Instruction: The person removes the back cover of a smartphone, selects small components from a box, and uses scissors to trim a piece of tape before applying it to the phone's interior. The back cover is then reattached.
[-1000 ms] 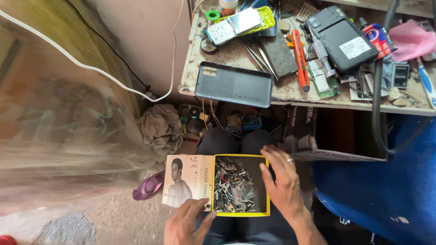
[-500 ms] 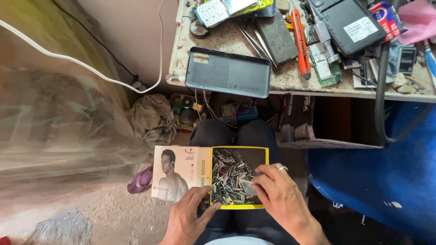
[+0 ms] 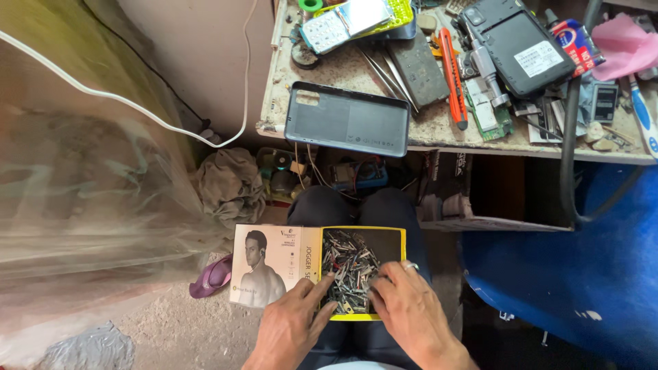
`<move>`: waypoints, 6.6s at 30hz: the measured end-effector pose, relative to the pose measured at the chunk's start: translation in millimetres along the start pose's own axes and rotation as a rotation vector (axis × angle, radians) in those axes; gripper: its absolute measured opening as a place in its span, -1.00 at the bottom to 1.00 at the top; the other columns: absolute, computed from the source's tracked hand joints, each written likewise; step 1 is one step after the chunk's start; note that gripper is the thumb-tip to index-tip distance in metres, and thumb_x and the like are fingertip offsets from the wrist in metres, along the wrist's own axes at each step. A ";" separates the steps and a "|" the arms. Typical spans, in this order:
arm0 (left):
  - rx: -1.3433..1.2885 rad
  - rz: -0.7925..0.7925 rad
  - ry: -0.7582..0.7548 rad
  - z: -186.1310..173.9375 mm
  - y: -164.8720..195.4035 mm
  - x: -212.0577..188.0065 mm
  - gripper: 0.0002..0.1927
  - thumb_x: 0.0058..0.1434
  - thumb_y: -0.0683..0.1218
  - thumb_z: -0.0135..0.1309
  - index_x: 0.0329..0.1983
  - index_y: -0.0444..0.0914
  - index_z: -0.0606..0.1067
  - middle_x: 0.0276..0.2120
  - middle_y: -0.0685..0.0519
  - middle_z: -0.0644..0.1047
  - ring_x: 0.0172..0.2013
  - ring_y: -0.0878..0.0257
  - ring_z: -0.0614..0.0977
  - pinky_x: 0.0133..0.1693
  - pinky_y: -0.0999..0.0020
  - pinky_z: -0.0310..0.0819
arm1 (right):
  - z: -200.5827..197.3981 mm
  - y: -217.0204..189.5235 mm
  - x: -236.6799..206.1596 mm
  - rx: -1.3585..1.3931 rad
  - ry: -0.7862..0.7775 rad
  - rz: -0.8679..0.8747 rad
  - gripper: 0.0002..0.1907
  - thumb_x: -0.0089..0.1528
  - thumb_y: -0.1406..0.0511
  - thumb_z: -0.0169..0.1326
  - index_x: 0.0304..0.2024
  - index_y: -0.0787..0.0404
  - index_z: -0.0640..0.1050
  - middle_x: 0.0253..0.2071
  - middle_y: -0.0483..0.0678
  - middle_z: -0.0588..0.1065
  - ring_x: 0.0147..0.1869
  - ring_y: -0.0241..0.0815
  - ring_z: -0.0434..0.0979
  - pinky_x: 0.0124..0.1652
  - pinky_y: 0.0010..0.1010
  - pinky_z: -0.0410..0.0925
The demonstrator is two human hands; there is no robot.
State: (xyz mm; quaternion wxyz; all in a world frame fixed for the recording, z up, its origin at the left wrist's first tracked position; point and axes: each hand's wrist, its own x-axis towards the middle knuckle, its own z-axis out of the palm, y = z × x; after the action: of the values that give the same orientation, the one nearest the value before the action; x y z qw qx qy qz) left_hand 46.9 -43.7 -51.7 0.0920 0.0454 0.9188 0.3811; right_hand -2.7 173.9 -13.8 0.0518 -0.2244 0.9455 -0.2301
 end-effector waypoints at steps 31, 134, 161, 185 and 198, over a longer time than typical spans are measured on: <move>0.038 0.087 0.007 11.9 -13.1 3.3 -0.41 0.17 0.10 0.26 0.25 -0.15 0.46 -0.35 0.00 0.51 -0.43 0.03 0.63 -0.39 0.13 0.53 | -3.7 23.0 -0.3 0.173 0.107 0.356 -0.88 0.12 0.29 0.24 -0.35 0.20 0.65 -0.40 -0.09 0.55 -0.28 -0.11 0.60 -0.34 -0.30 0.42; 0.160 0.172 0.091 11.8 -3.0 13.0 -0.70 0.23 0.08 0.20 -0.01 -0.06 0.63 -0.56 0.03 0.54 -0.53 0.07 0.64 -0.51 0.14 0.49 | 13.6 8.9 20.3 0.060 0.064 -0.011 -0.79 0.07 0.38 0.27 -0.22 0.14 0.63 -0.24 -0.11 0.49 -0.17 -0.06 0.57 -0.25 -0.26 0.47; 0.205 0.164 0.007 18.8 -7.0 5.5 -0.60 0.26 0.09 0.14 0.15 -0.05 0.56 -0.52 -0.04 0.51 -0.57 -0.01 0.62 -0.54 0.06 0.47 | 14.9 12.4 17.5 0.013 0.028 0.032 -0.65 0.01 0.32 0.32 -0.13 0.16 0.63 -0.28 -0.08 0.52 -0.18 -0.04 0.56 -0.25 -0.23 0.46; 0.192 0.176 0.034 16.9 -5.1 4.8 -0.62 0.27 0.06 0.15 0.13 -0.08 0.56 -0.56 -0.02 0.51 -0.56 0.01 0.61 -0.51 0.10 0.48 | 24.2 15.7 26.1 0.019 -0.016 -0.058 -0.84 0.05 0.37 0.28 -0.30 0.10 0.66 -0.30 -0.14 0.55 -0.21 -0.05 0.56 -0.31 -0.23 0.47; 0.037 0.200 0.107 -4.2 9.0 6.5 -0.65 0.19 0.02 0.25 0.05 -0.07 0.64 -0.59 0.04 0.51 -0.62 0.08 0.60 -0.56 0.15 0.44 | 12.2 40.6 4.8 1.079 -0.097 0.544 -0.88 0.18 0.37 0.24 -0.29 0.34 0.67 -0.41 -0.17 0.54 -0.36 -0.42 0.43 -0.36 -0.59 0.30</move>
State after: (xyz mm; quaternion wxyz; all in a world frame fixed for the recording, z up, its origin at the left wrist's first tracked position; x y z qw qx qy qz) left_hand 39.8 -39.2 -43.3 0.0033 0.1182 0.9202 0.3731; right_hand -20.8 199.0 -43.2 0.2582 0.0733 0.7154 -0.6451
